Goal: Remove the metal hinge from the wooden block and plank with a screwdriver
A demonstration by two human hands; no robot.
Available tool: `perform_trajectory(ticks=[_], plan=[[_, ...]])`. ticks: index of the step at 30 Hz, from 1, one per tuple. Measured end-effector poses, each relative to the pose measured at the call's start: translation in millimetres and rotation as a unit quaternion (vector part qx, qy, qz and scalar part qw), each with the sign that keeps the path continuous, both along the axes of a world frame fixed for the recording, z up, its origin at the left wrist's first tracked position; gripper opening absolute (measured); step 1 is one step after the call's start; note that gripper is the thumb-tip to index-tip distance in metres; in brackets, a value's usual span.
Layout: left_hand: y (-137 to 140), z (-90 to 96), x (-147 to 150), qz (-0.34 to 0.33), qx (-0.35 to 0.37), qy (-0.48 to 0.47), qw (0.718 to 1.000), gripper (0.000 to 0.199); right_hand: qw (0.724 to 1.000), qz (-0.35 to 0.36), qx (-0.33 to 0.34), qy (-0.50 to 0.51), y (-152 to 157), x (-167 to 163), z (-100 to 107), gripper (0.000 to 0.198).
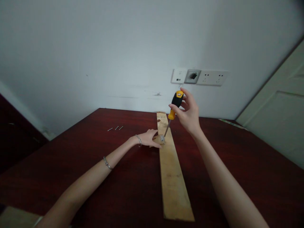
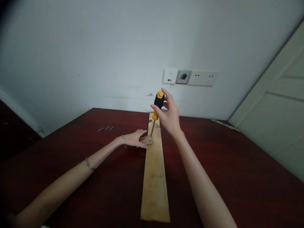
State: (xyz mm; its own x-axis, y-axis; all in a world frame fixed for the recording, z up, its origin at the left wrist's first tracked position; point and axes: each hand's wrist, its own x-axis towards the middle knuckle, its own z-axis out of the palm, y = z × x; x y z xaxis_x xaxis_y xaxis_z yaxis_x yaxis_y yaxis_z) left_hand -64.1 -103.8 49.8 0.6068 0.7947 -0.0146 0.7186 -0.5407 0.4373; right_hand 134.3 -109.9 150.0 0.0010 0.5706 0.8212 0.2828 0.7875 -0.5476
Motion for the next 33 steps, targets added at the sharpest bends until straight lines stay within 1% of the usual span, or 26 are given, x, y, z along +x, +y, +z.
perform_trajectory(ticks=[3,6,8,16,23,28,33], plan=[[2.6,-3.1,6.7,-0.014,0.008,-0.004,1.000,0.084,1.000,0.015,-0.009,-0.022,-1.4,-5.5,-3.1,0.064],[6.2,-3.4,2.2,-0.012,0.000,-0.010,1.000,0.074,0.999,0.021,-0.012,-0.040,-2.2,-9.1,-5.4,0.062],[7.6,-3.1,-1.6,-0.015,0.000,-0.006,1.000,0.072,0.999,0.021,-0.013,-0.046,-2.3,-10.4,-6.7,0.061],[4.1,3.6,-4.3,-0.008,0.038,-0.016,0.999,0.071,0.999,0.025,-0.001,-0.043,-0.2,-11.9,-9.7,0.062],[3.0,8.7,-6.2,-0.010,0.048,-0.027,0.998,0.070,0.998,0.041,-0.018,-0.046,-3.3,-15.2,-8.5,0.063],[3.4,11.6,-7.2,-0.001,0.054,-0.022,0.998,0.071,0.998,0.042,-0.015,-0.042,-4.8,-16.1,-7.7,0.063],[1.6,14.0,-6.2,-0.006,0.051,-0.030,0.998,0.071,0.998,0.040,-0.014,-0.041,-6.3,-16.5,-7.2,0.063]])
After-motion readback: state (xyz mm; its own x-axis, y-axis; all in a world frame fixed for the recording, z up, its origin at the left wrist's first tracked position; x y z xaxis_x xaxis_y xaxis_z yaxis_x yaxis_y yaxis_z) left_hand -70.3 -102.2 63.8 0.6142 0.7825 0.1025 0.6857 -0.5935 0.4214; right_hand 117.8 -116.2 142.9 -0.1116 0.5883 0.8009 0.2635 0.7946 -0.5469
